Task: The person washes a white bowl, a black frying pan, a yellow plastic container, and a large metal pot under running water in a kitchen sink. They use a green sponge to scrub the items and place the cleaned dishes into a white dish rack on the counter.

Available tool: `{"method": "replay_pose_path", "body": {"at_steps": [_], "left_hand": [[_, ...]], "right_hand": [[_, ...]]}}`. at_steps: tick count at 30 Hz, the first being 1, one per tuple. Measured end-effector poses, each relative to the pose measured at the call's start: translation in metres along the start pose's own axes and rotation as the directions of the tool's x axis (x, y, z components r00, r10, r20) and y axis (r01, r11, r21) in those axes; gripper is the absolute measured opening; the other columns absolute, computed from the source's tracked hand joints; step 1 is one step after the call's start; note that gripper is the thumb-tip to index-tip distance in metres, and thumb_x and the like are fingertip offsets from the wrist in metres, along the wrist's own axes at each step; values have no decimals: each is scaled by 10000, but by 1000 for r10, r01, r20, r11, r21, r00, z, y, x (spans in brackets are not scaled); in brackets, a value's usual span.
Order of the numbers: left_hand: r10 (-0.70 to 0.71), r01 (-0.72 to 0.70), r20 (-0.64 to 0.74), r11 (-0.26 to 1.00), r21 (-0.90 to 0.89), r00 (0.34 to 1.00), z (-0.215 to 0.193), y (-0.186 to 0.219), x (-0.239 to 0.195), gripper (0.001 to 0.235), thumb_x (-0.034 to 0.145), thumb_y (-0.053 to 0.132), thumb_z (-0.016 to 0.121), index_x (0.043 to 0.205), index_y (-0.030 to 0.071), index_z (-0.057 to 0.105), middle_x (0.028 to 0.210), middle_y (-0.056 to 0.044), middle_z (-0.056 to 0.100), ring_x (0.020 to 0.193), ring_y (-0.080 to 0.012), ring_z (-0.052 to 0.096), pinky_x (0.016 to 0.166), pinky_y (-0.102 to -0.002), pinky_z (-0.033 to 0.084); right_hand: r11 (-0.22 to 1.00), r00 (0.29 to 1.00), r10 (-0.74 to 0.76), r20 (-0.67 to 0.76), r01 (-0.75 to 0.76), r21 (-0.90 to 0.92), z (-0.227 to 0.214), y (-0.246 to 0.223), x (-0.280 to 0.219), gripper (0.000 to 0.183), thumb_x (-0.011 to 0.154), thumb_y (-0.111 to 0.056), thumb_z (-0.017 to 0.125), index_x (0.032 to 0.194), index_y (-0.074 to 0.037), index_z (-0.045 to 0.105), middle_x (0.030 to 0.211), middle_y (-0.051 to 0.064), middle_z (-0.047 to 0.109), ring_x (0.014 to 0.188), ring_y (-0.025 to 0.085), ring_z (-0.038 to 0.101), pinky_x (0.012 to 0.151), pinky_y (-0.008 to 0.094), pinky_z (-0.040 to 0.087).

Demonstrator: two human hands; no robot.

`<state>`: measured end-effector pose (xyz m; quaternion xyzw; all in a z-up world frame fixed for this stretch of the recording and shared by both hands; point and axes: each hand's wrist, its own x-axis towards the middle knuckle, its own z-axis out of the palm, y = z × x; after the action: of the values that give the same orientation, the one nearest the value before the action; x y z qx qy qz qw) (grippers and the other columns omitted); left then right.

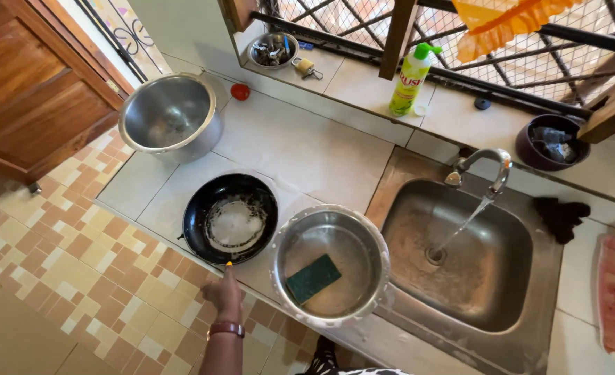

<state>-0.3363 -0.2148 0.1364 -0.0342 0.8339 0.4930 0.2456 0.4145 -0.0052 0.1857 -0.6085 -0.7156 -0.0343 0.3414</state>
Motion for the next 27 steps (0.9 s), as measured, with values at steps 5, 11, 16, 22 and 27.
{"method": "replay_pose_path", "body": {"at_steps": [5,11,16,22,27], "left_hand": [[-209,209,49,881,-424,977,39,-79,103,416,897,378,805,767,155,478,591,-12,492,465,-128,479,402,-309,295],[-174,195,112,955,-224,978,35,-33,85,224,871,161,742,971,-27,674,893,-137,665,760,-245,627,575,-374,580],[-200,223,119,949,-225,972,23,-15,78,392,911,96,586,1273,-54,573,1244,-202,593,1090,-339,583,895,-453,540],[-42,163,251,859,-485,967,3,17,77,316,834,3,570,1136,-91,570,1094,-260,651,872,-351,688,704,-501,654],[215,-243,281,968,69,935,-47,126,-27,474,937,168,581,1400,76,547,1280,-143,691,1131,-325,659,938,-452,486]], "right_hand": [[999,999,-33,7,33,-24,25,-104,-94,78,1137,-14,709,1186,7,765,1210,139,737,1126,292,647,1054,408,514],[997,964,-4,268,-17,76,60,-129,-141,112,872,-142,729,968,-177,777,1066,-24,766,901,153,668,1077,354,492],[982,870,173,462,-191,-8,69,-126,-144,227,880,-229,694,1074,-191,803,1075,-2,778,884,172,732,892,307,553],[988,847,12,531,-91,124,55,-210,-132,226,872,-254,709,1067,-144,739,1059,33,737,1079,222,656,1014,360,475],[984,875,-18,484,-70,163,47,-264,-109,346,882,-259,695,1220,-182,701,1333,47,668,1291,249,592,1119,411,435]]}}
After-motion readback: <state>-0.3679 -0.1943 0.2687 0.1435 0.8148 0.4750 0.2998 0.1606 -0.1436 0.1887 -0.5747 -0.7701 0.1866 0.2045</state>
